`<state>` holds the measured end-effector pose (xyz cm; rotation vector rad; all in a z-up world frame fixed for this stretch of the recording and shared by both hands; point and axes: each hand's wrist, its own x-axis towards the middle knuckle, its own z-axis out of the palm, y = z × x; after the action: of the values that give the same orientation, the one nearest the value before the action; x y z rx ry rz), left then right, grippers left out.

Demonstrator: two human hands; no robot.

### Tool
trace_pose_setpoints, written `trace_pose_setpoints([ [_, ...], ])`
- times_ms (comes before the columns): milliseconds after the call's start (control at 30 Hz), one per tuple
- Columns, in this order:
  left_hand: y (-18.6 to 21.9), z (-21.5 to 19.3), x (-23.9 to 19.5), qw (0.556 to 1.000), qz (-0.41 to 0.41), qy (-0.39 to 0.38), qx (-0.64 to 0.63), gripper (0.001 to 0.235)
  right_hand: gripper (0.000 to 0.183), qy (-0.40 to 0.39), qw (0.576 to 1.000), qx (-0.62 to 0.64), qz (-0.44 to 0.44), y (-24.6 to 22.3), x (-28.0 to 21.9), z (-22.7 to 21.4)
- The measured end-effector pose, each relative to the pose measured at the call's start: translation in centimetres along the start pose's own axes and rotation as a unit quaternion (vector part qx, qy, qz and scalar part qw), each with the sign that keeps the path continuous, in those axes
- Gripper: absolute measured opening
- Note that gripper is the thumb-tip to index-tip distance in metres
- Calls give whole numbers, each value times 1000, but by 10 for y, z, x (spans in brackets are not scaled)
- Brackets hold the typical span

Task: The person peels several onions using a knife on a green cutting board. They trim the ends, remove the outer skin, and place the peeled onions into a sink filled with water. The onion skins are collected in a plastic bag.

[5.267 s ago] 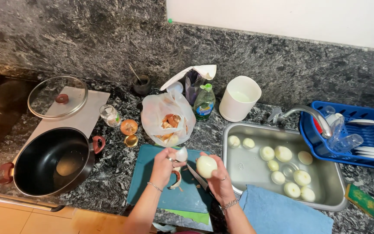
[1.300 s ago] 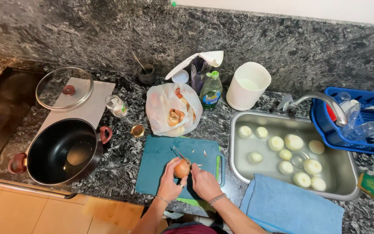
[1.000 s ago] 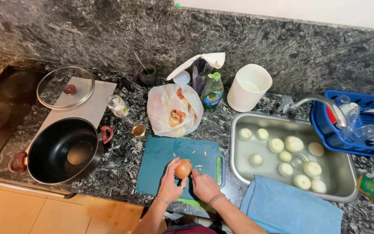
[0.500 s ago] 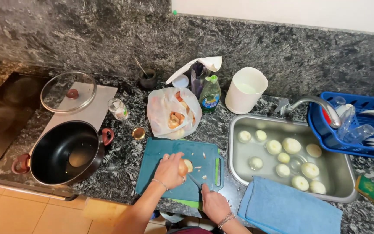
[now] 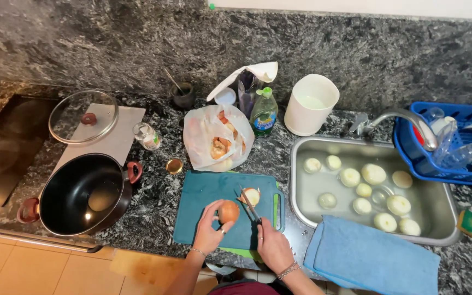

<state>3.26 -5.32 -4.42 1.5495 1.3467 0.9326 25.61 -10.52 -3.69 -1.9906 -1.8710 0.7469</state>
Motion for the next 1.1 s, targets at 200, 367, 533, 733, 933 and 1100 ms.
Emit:
trace_pose_setpoints([
  [200,-14,7,-3,997,59,48,18,62,25,-37,997,43,-42,-39,2,-2],
  [367,-24,12,-5,995,64,66,32,64,38,-34,997,-3,-68,-28,9,17],
  [533,-32,13,-6,994,82,70,19,64,29,-51,994,-31,-95,-34,22,14],
  [733,-26,13,-2,995,54,78,29,63,20,-68,990,-62,-109,-30,37,17],
  [933,-23,10,-10,997,24,67,15,64,18,-118,985,-77,-96,-19,37,35],
  [1100,-17,8,-2,998,22,62,-8,63,16,-119,985,-85,-90,13,10,47],
])
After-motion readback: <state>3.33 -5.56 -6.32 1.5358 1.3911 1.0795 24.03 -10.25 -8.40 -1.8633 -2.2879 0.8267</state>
